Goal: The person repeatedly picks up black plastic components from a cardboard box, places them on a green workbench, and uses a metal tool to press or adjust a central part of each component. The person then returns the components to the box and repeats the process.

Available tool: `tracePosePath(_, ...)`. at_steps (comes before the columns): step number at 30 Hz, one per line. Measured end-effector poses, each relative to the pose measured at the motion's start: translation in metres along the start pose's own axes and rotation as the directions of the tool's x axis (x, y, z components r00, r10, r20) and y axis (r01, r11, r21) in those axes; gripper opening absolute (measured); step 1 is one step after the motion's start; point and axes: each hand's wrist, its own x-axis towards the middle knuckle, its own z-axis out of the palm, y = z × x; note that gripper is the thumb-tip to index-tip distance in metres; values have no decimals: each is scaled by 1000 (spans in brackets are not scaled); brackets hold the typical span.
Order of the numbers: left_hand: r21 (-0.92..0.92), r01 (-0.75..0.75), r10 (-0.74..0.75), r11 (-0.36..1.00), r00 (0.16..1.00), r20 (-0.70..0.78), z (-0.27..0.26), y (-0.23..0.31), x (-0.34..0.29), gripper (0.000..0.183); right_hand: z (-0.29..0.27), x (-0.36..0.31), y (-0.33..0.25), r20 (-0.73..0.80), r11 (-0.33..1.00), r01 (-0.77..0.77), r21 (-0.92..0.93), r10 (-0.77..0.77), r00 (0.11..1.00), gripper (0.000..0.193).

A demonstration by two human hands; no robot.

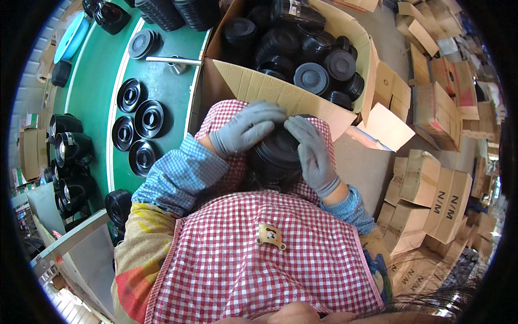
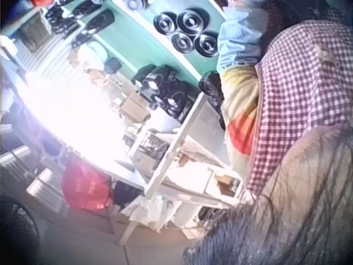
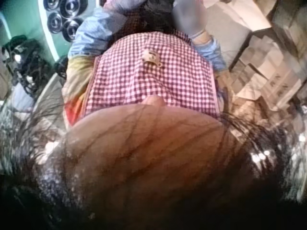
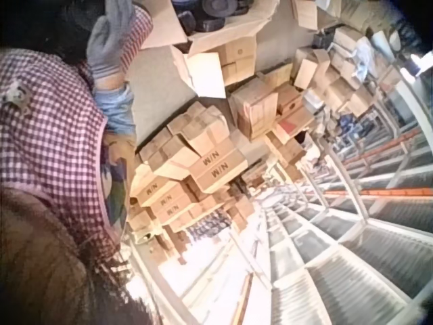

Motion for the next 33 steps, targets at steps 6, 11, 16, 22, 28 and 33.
tracePosePath(6,315,-112,78,943,990,117,1,73,12,90,-10,15,20,-97,987,-160,25,161,982,66)
tracePosePath(11,651,262,-204,713,965,-164,-12,13,-7,92,-15,-9,-34,228,990,131,-48,-117,967,77)
tracePosePath(16,449,-18,5,893,1000,29,12,54,8,91,-13,-6,3,9,987,82,-138,-81,997,64)
tracePosePath(22,470,-42,-12,882,994,111,6,82,17,97,-18,-2,15,-74,992,-124,-9,123,990,68)
tracePosePath(28,560,114,-187,821,980,75,-3,57,10,98,-25,-5,3,112,996,-7,-89,17,994,65)
tracePosePath(33,584,230,-299,779,954,24,-5,33,6,99,-30,-4,-17,266,976,197,-96,-165,950,59)
